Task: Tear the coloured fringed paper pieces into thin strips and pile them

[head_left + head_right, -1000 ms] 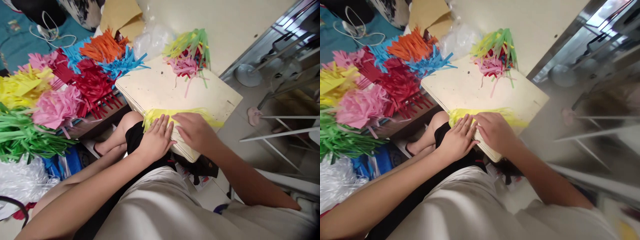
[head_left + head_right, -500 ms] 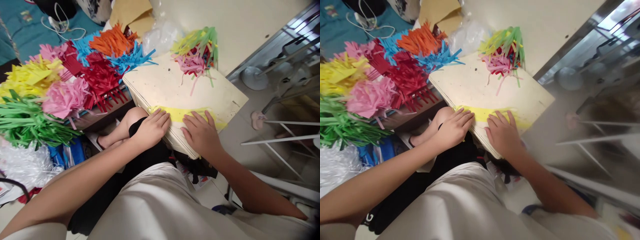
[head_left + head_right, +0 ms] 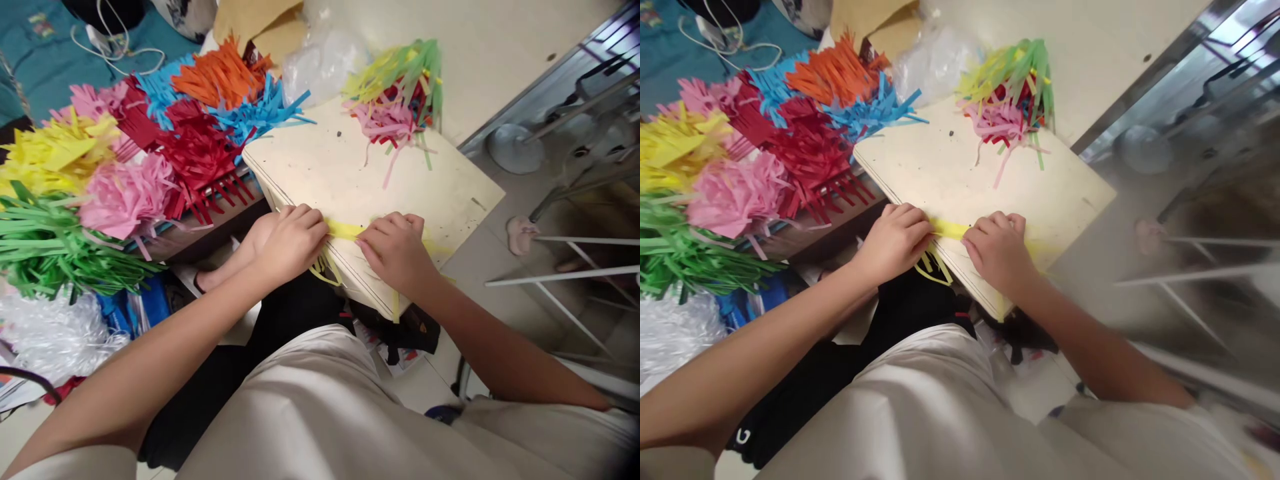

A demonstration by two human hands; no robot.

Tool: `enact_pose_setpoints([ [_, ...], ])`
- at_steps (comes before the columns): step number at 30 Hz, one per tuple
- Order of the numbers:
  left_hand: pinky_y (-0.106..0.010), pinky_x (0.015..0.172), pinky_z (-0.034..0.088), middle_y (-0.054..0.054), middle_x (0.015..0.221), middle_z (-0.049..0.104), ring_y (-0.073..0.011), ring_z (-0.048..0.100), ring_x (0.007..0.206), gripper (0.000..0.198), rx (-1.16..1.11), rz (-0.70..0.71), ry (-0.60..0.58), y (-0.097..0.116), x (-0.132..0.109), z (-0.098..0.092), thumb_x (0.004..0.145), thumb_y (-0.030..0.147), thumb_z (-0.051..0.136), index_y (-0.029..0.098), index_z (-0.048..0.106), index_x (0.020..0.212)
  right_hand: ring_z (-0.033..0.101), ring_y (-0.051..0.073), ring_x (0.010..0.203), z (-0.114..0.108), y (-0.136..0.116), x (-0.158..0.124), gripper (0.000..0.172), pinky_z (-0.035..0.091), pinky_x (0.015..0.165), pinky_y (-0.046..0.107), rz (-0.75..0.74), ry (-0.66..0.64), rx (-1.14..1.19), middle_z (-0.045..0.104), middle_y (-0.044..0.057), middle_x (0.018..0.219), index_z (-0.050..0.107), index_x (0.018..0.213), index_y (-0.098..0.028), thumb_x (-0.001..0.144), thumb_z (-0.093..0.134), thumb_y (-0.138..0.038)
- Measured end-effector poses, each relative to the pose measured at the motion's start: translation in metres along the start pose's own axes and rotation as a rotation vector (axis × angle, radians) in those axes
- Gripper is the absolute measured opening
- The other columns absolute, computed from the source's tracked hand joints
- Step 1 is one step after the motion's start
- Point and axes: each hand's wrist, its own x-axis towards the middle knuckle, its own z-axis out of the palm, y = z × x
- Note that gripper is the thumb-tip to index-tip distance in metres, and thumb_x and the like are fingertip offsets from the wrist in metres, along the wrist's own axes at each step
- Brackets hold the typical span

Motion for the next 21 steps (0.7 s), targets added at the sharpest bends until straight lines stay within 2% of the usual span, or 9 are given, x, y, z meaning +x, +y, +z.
enact_pose_setpoints([
  [3,-0.050,0.094,0.047,-0.013,0.106,0.072,-0.0330,0.061,0.108,0.027,-0.120,-0.087,0.004,-0.009,0.004,0.005,0.113,0.031,0.060,0.021,0.076,0.095,0.060,0.030,0.104,0.001,0.006,0.001,0.023,0.029,0.096,0.050,0.100,-0.008,0.093,0.081,0.010,0.105,0.072,0.096,-0.021,0.111,0.057,-0.029],
  [7,-0.049,0.098,0.051,-0.011,0.109,0.069,-0.0301,0.061,0.107,0.026,-0.249,-0.169,0.035,-0.019,0.009,0.011,0.111,0.030,0.061,0.020,0.076,0.093,0.060,0.029,0.102,0.002,0.009,0.005,0.022,0.027,0.090,0.048,0.201,-0.024,0.171,0.081,0.009,0.102,0.066,0.091,-0.021,0.109,0.058,-0.031],
  [12,-0.052,0.100,0.052,-0.012,0.111,0.067,-0.0322,0.061,0.111,0.018,-0.168,-0.236,0.033,-0.017,0.012,0.006,0.105,0.030,0.069,0.018,0.080,0.098,0.060,0.028,0.098,0.000,0.011,0.013,0.028,0.024,0.089,0.047,0.257,-0.082,0.172,0.080,0.009,0.095,0.060,0.085,-0.021,0.110,0.053,-0.031],
  [16,-0.053,0.098,0.052,-0.013,0.112,0.066,-0.0350,0.061,0.114,0.015,-0.089,-0.289,-0.006,-0.013,0.014,0.001,0.102,0.031,0.074,0.018,0.080,0.098,0.059,0.028,0.096,0.003,0.015,0.016,0.028,0.023,0.089,0.046,0.294,-0.075,0.161,0.077,0.008,0.087,0.056,0.082,-0.021,0.107,0.058,-0.033],
  [21,-0.053,0.101,0.052,-0.012,0.106,0.066,-0.0340,0.063,0.111,0.019,-0.085,-0.321,-0.032,-0.018,0.015,0.005,0.105,0.032,0.070,0.017,0.077,0.095,0.058,0.027,0.094,0.007,0.014,0.015,0.026,0.022,0.087,0.045,0.288,-0.070,0.134,0.077,0.009,0.091,0.056,0.083,-0.021,0.106,0.057,-0.031],
])
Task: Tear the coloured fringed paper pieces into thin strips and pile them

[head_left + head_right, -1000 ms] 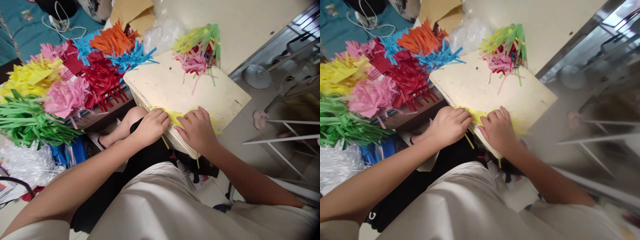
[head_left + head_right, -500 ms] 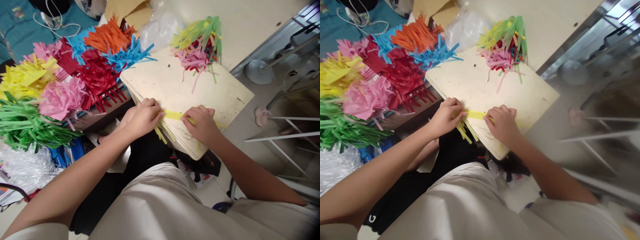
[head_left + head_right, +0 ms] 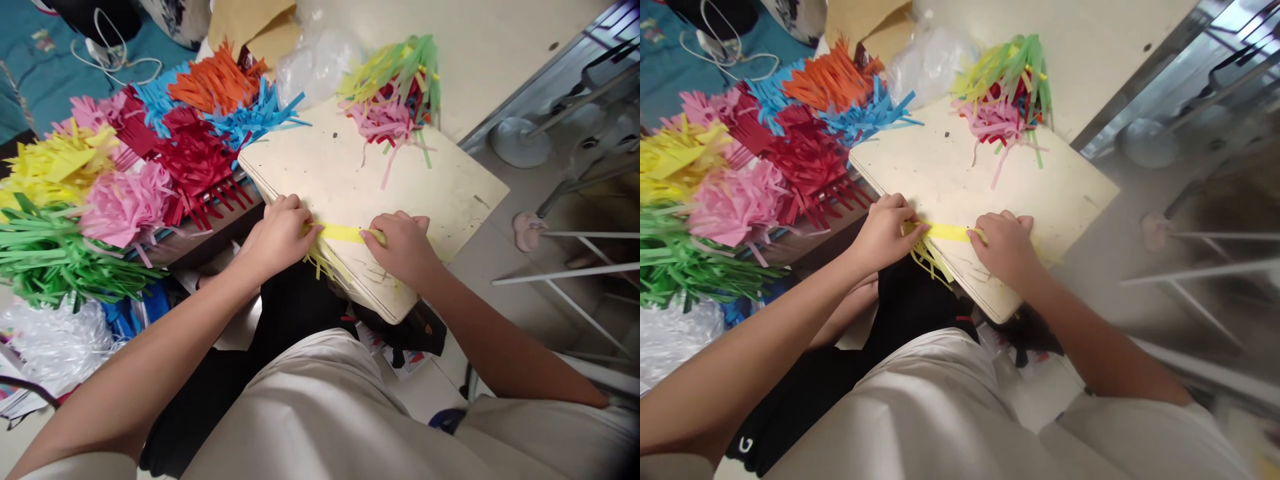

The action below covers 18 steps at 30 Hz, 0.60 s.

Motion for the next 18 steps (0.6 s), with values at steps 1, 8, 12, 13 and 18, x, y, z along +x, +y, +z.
enact_pose_setpoints([
  [1,-0.053,0.101,0.052,-0.012,0.106,0.066,-0.0336,0.063,0.110,0.020,-0.004,-0.001,-0.003,-0.0011,0.0004,0.0008,0.106,0.032,0.068,0.017,0.077,0.095,0.058,0.027,0.095,0.0003,-0.0007,-0.0002,0.026,0.021,0.087,0.045,-0.001,-0.004,-0.007,0.077,0.009,0.092,0.055,0.083,-0.021,0.106,0.056,-0.031],
  [8,-0.051,0.098,0.051,-0.013,0.106,0.068,-0.0348,0.063,0.112,0.022,0.018,-0.043,-0.040,0.0024,0.0034,-0.0006,0.108,0.033,0.066,0.019,0.074,0.093,0.057,0.027,0.094,-0.0002,-0.0062,-0.0013,0.024,0.021,0.086,0.044,-0.001,0.001,-0.044,0.075,0.009,0.092,0.052,0.083,-0.021,0.106,0.052,-0.027],
  [12,-0.052,0.098,0.050,-0.014,0.107,0.068,-0.0365,0.063,0.114,0.026,0.044,-0.071,-0.077,0.0064,0.0050,-0.0039,0.108,0.036,0.066,0.020,0.073,0.090,0.057,0.027,0.094,0.0004,-0.0077,-0.0022,0.023,0.021,0.085,0.044,-0.011,0.014,-0.071,0.075,0.009,0.092,0.053,0.085,-0.021,0.107,0.051,-0.027],
  [13,-0.052,0.098,0.050,-0.015,0.107,0.068,-0.0369,0.063,0.114,0.026,0.054,-0.074,-0.081,0.0067,0.0049,-0.0047,0.109,0.037,0.066,0.020,0.073,0.090,0.057,0.027,0.094,0.0009,-0.0077,-0.0025,0.022,0.021,0.085,0.044,-0.013,0.014,-0.075,0.075,0.009,0.092,0.054,0.085,-0.021,0.107,0.051,-0.028],
  [18,-0.053,0.096,0.049,-0.017,0.109,0.068,-0.0385,0.061,0.116,0.030,0.121,-0.079,-0.072,0.0065,0.0032,-0.0079,0.112,0.036,0.057,0.020,0.071,0.091,0.056,0.027,0.094,0.0037,-0.0068,-0.0041,0.022,0.020,0.084,0.044,-0.024,0.029,-0.091,0.074,0.010,0.092,0.054,0.086,-0.021,0.107,0.050,-0.028],
])
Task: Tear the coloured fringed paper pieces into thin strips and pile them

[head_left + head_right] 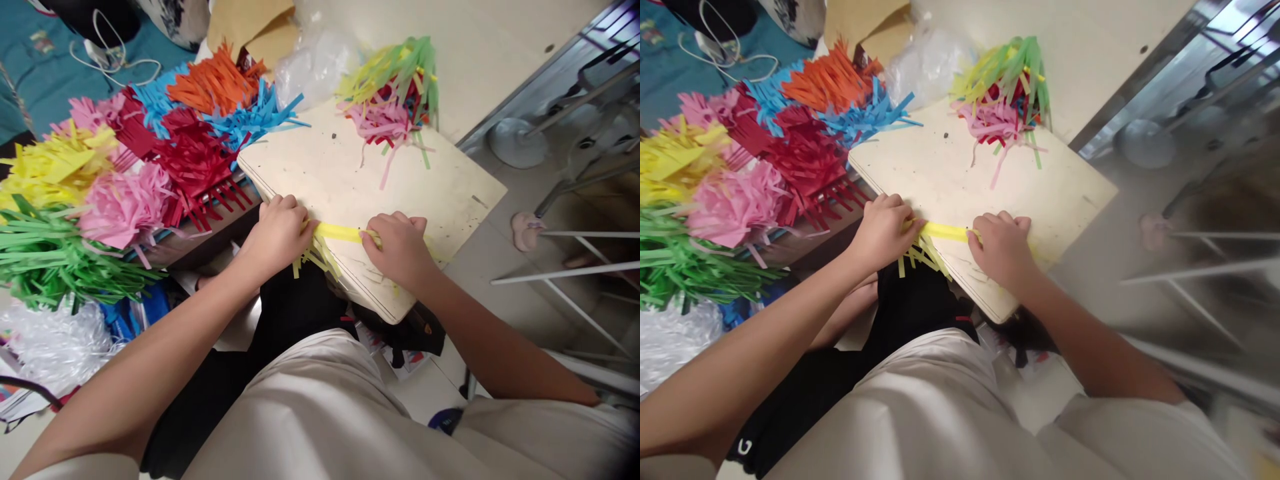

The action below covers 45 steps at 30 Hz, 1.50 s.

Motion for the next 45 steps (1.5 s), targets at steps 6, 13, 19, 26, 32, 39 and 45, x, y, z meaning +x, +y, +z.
enact_pose_setpoints([
  [6,-0.052,0.094,0.049,-0.016,0.105,0.067,-0.0377,0.061,0.113,0.030,0.016,0.027,0.026,-0.002,0.001,0.005,0.112,0.035,0.055,0.021,0.069,0.089,0.055,0.027,0.093,0.001,0.000,-0.001,0.023,0.020,0.084,0.044,-0.015,0.018,0.012,0.074,0.010,0.093,0.051,0.086,-0.022,0.108,0.050,-0.027],
  [13,-0.061,0.103,0.048,-0.019,0.116,0.070,-0.0422,0.061,0.120,0.014,0.051,0.076,0.147,0.003,-0.007,-0.005,0.108,0.028,0.060,0.021,0.072,0.108,0.056,0.027,0.093,-0.001,-0.001,-0.002,0.025,0.020,0.083,0.044,-0.022,0.019,-0.014,0.075,0.010,0.094,0.053,0.085,-0.022,0.109,0.050,-0.027],
  [19,-0.064,0.130,0.039,-0.023,0.166,0.064,-0.0399,0.056,0.159,0.043,0.077,0.388,0.090,0.059,-0.033,-0.011,0.114,0.019,0.047,0.015,0.067,0.152,0.055,0.030,0.097,0.000,-0.002,-0.004,0.023,0.021,0.084,0.045,-0.043,0.053,-0.042,0.075,0.011,0.094,0.058,0.087,-0.022,0.108,0.051,-0.026],
  [26,-0.076,0.143,0.025,-0.028,0.181,0.044,-0.0436,0.043,0.173,0.064,0.127,0.417,-0.021,0.046,-0.048,0.021,0.121,0.042,0.046,0.003,0.053,0.171,0.056,0.032,0.102,0.001,0.009,-0.003,0.024,0.025,0.091,0.049,-0.059,0.087,-0.076,0.077,0.013,0.098,0.065,0.091,-0.020,0.109,0.054,-0.032],
  [32,-0.077,0.144,0.025,-0.025,0.182,0.043,-0.0414,0.042,0.173,0.064,0.102,0.414,-0.040,0.031,-0.053,0.013,0.120,0.040,0.049,0.005,0.051,0.173,0.056,0.041,0.115,-0.029,0.012,-0.005,0.022,0.028,0.095,0.053,0.004,0.191,-0.153,0.078,0.018,0.113,0.075,0.111,-0.020,0.109,0.062,-0.037],
  [39,-0.078,0.143,0.027,-0.026,0.179,0.048,-0.0406,0.047,0.171,0.059,0.042,0.425,-0.006,0.029,-0.048,0.017,0.115,0.019,0.044,0.005,0.053,0.172,0.057,0.037,0.144,-0.019,-0.026,-0.025,0.040,0.033,0.105,0.052,-0.342,0.027,-0.074,0.074,0.016,0.156,0.072,0.145,-0.018,0.114,0.047,-0.018],
  [45,-0.072,0.146,0.026,-0.016,0.157,0.074,-0.0355,0.064,0.156,0.042,0.013,0.447,0.098,0.000,-0.039,0.010,0.108,0.019,0.051,0.016,0.080,0.137,0.061,0.035,0.136,-0.003,-0.017,-0.026,0.036,0.032,0.101,0.051,-0.281,0.067,-0.059,0.079,0.014,0.141,0.080,0.126,-0.021,0.109,0.050,-0.011],
])
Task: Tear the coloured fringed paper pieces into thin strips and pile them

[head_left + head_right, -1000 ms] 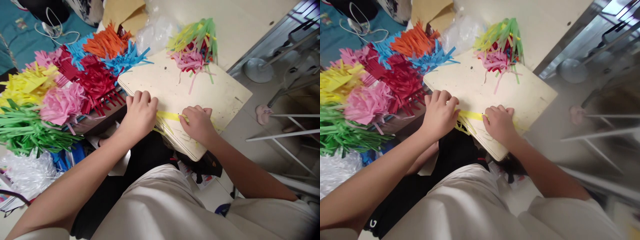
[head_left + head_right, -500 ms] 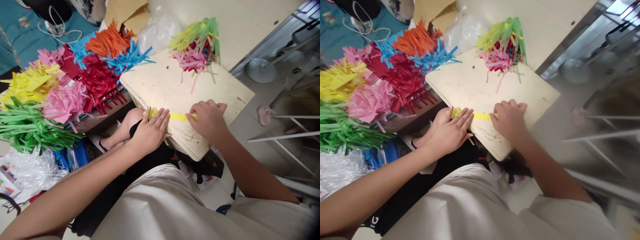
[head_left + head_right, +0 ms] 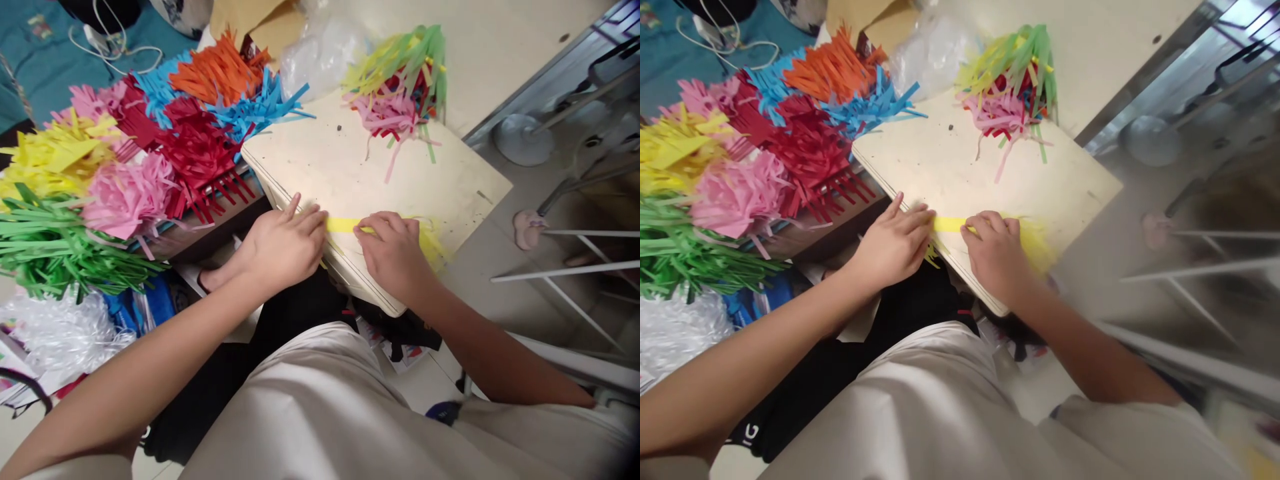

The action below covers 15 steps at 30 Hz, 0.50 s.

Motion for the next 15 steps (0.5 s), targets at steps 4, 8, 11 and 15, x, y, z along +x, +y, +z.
enact_pose_setpoints([
  [4,-0.070,0.144,0.029,-0.014,0.125,0.078,-0.0365,0.064,0.147,0.033,0.038,-0.097,0.036,-0.015,-0.003,-0.015,0.110,0.032,0.054,0.020,0.083,0.098,0.059,0.035,0.129,0.001,0.005,0.001,0.035,0.031,0.099,0.052,-0.001,0.005,0.020,0.078,0.012,0.138,0.081,0.121,-0.023,0.107,0.051,-0.010],
  [8,-0.071,0.124,0.045,-0.015,0.114,0.071,-0.0428,0.061,0.137,0.024,0.099,-0.319,0.048,-0.037,-0.006,-0.035,0.105,0.029,0.059,0.021,0.075,0.088,0.060,0.032,0.122,0.004,0.007,0.002,0.035,0.029,0.098,0.050,0.020,0.009,0.046,0.078,0.011,0.132,0.079,0.115,-0.024,0.109,0.047,-0.012],
  [11,-0.064,0.111,0.051,-0.017,0.119,0.069,-0.0428,0.060,0.131,0.013,0.140,-0.454,0.089,-0.046,-0.002,-0.050,0.103,0.022,0.059,0.021,0.070,0.096,0.061,0.031,0.116,0.005,0.008,0.004,0.035,0.028,0.097,0.048,0.032,0.000,0.055,0.079,0.011,0.130,0.077,0.114,-0.024,0.111,0.044,-0.014],
  [15,-0.057,0.111,0.049,-0.014,0.131,0.071,-0.0364,0.061,0.133,0.023,0.053,-0.222,0.120,-0.020,0.014,-0.056,0.107,0.018,0.053,0.023,0.071,0.120,0.063,0.030,0.114,0.002,0.008,0.008,0.034,0.027,0.097,0.048,0.043,-0.023,0.042,0.079,0.011,0.128,0.076,0.112,-0.023,0.114,0.043,-0.017],
])
